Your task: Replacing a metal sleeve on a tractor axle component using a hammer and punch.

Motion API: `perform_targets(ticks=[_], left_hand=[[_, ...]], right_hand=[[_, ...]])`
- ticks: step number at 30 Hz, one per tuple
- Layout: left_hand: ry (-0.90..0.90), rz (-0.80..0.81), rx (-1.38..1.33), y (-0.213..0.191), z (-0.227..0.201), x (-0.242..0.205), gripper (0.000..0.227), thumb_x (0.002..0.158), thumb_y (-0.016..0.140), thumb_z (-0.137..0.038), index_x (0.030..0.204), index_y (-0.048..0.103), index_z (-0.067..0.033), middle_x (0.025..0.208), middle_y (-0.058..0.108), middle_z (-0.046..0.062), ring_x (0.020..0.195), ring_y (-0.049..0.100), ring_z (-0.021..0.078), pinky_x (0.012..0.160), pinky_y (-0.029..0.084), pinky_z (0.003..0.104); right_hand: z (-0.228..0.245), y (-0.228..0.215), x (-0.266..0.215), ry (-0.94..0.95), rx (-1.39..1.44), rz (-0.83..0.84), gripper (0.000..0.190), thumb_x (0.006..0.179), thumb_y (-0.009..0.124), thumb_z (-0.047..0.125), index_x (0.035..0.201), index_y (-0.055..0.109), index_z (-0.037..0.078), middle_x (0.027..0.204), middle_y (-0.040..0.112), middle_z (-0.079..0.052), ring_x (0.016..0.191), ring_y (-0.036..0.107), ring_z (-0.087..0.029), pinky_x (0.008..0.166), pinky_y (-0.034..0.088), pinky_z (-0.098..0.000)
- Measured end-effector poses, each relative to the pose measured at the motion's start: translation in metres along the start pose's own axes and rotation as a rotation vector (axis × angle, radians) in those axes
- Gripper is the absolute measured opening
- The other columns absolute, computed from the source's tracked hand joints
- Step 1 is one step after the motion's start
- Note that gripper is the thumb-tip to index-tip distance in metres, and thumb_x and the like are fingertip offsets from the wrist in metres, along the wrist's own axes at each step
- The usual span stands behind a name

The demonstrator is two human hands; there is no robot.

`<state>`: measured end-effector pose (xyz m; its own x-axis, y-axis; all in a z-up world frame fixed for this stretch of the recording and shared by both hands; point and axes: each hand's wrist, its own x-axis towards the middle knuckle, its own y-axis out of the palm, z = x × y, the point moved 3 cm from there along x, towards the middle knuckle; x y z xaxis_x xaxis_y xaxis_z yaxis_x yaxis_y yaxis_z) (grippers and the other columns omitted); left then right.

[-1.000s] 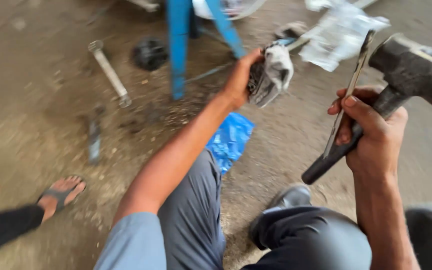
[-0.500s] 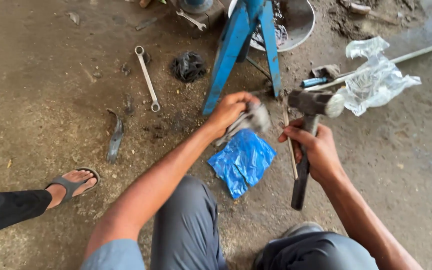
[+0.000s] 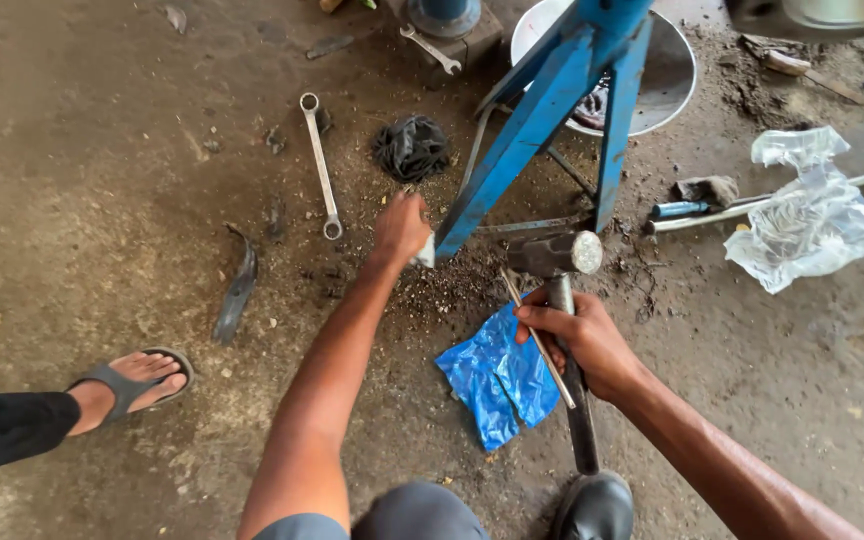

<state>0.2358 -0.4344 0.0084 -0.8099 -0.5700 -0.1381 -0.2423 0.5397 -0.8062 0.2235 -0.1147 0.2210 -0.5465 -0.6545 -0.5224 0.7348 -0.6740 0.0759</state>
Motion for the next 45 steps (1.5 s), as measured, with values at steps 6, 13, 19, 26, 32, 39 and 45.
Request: perform_targets(ticks=[6, 13, 19, 26, 32, 39, 45], left_hand=[[0.142, -0.033, 0.438, 0.005, 0.015, 0.038, 0.032, 0.085, 0.072, -0.007, 0.117, 0.068, -0.0034, 0.129, 0.058, 0.014, 0.117, 0.06, 0.0355, 0.091, 0.058, 0.045], [0.09, 0.045, 0.538, 0.028, 0.041, 0.084, 0.027, 0.087, 0.071, -0.013, 0.113, 0.073, -0.0069, 0.142, 0.056, 0.011, 0.121, 0.06, 0.0344, 0.092, 0.057, 0.044], [-0.093, -0.058, -0.147, -0.004, 0.038, 0.048, 0.02, 0.096, 0.067, -0.013, 0.112, 0.077, -0.0082, 0.112, 0.075, 0.01, 0.087, 0.068, 0.0302, 0.074, 0.052, 0.044], [-0.396, 0.127, -1.53, 0.032, 0.037, -0.049, 0.025, 0.091, 0.07, -0.003, 0.115, 0.067, 0.0034, 0.094, 0.075, 0.012, 0.077, 0.073, 0.0191, 0.069, 0.061, 0.032], [-0.448, 0.246, -1.873, 0.038, -0.003, -0.131, 0.031, 0.09, 0.064, -0.01, 0.117, 0.074, 0.0004, 0.097, 0.079, 0.009, 0.08, 0.075, 0.0195, 0.072, 0.062, 0.032], [-0.433, 0.345, -1.903, 0.068, -0.004, -0.146, 0.015, 0.093, 0.071, -0.01, 0.104, 0.075, -0.0015, 0.092, 0.078, 0.011, 0.076, 0.074, 0.0192, 0.066, 0.059, 0.031], [-0.482, 0.292, -1.808, 0.088, -0.011, -0.147, 0.012, 0.092, 0.072, -0.011, 0.097, 0.074, 0.0001, 0.086, 0.075, 0.011, 0.073, 0.073, 0.0213, 0.064, 0.06, 0.035]], right_hand=[[-0.004, -0.012, 0.009, 0.033, -0.062, 0.045, 0.021, 0.088, 0.071, 0.016, 0.094, 0.069, -0.004, 0.069, 0.071, -0.009, 0.039, 0.046, -0.008, 0.036, 0.034, -0.0259], [-0.005, -0.019, 0.021, 0.06, -0.176, 0.053, 0.024, 0.086, 0.073, 0.017, 0.098, 0.071, -0.004, 0.07, 0.074, -0.011, 0.039, 0.047, -0.008, 0.036, 0.034, -0.0261], [0.0, -0.001, 0.029, 0.057, -0.163, 0.085, 0.024, 0.087, 0.073, 0.019, 0.097, 0.07, -0.003, 0.071, 0.074, -0.01, 0.04, 0.048, -0.008, 0.037, 0.035, -0.0261], [-0.009, 0.021, 0.06, -0.013, -0.121, 0.076, 0.021, 0.089, 0.072, 0.018, 0.096, 0.069, -0.001, 0.071, 0.07, -0.008, 0.041, 0.048, -0.008, 0.038, 0.036, -0.026], [-0.034, 0.039, 0.082, -0.01, -0.083, 0.103, 0.02, 0.088, 0.071, 0.016, 0.098, 0.068, -0.001, 0.071, 0.071, -0.008, 0.042, 0.049, -0.008, 0.038, 0.039, -0.0274], [-0.064, 0.038, 0.091, 0.049, -0.154, 0.128, 0.024, 0.093, 0.071, 0.019, 0.084, 0.068, -0.003, 0.061, 0.063, -0.006, 0.042, 0.047, -0.009, 0.039, 0.038, -0.0294], [-0.079, 0.028, 0.086, 0.068, -0.174, 0.138, 0.021, 0.09, 0.07, 0.016, 0.077, 0.071, -0.001, 0.059, 0.063, -0.005, 0.043, 0.048, -0.01, 0.039, 0.037, -0.0296]])
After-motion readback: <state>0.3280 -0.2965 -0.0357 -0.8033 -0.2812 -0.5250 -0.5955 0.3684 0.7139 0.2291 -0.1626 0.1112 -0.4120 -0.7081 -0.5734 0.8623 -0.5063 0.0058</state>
